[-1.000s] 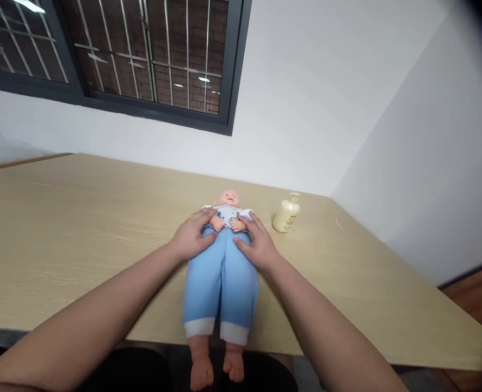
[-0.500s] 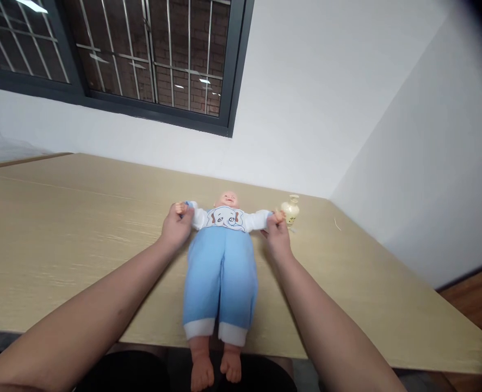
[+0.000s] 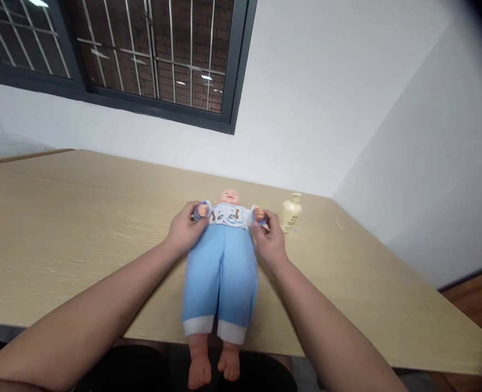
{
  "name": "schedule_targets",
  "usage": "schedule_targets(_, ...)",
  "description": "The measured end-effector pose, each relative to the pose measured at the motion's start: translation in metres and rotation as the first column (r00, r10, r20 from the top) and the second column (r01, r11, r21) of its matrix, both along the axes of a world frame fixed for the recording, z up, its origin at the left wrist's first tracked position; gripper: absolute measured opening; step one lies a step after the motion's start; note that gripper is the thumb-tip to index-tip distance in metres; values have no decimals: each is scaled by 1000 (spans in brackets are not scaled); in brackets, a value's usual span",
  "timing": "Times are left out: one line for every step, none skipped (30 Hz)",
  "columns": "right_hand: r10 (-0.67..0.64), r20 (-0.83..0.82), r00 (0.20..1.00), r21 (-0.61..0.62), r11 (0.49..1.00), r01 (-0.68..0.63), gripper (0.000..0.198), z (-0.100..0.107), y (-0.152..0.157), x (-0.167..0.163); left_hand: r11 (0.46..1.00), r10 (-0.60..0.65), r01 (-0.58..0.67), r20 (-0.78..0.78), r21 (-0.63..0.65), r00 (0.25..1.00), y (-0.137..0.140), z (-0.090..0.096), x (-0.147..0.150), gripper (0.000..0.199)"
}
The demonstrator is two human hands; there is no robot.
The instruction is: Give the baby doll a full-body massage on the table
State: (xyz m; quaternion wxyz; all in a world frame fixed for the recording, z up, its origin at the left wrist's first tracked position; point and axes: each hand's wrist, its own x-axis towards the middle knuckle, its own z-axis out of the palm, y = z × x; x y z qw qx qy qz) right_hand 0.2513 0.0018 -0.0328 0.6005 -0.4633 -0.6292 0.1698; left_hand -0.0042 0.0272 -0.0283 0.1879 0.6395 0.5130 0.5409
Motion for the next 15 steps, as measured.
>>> schedule_targets(23,131,991,18,1000,-25,47,0,-4,-3,997,-52,60,-139,49,989,-5,1,3,48)
schedule_targets(33,251,967,26,999,-41,50,0,-6,-5,989,-96,124,-272,86,957,-8,2,5,55)
schedule_targets(33,350,936,29,999,-46,53,-1,-8,-7,979,-113,167,-376,114,920,-10,2,7,60)
schedule_targets(32,425,905,29,998,-48,55,-2,-9,-8,974,-108,184,-447,129,888,-10,2,8,62)
schedule_targets(33,473,880,25,998,-50,57,-3,-8,-8,973,-100,188,-495,132,863,-10,1,8,63)
schedule_targets(34,502,864,20,998,-52,58,-3,-8,-7,975,-92,183,-524,125,847,-10,0,8,63)
schedule_targets(37,519,854,17,998,-53,59,-4,-7,-7,978,-84,172,-538,116,839,-9,-1,8,62)
schedule_targets(38,529,848,13,998,-53,60,-4,-7,-6,981,-80,164,-545,107,835,-9,-1,8,62)
schedule_targets(39,532,846,10,999,-52,60,-4,-6,-6,982,-79,160,-547,103,834,-9,-2,8,61)
schedule_targets(39,528,849,6,999,-50,60,-4,-6,-6,981,-80,162,-543,105,836,-9,-1,9,60)
schedule_targets(40,517,855,3,999,-48,60,-3,-6,-6,979,-83,168,-534,112,841,-9,-1,9,59)
schedule_targets(41,502,864,1,999,-47,60,-3,-7,-6,978,-85,172,-518,122,851,-9,0,10,58)
schedule_targets(40,482,875,3,999,-47,60,-2,-7,-6,977,-84,169,-491,132,867,-10,1,10,56)
schedule_targets(40,453,890,6,999,-48,61,-2,-6,-6,979,-77,153,-449,137,890,-10,2,9,54)
schedule_targets(41,412,910,6,999,-48,62,-1,-6,-5,983,-61,123,-392,135,918,-9,3,8,52)
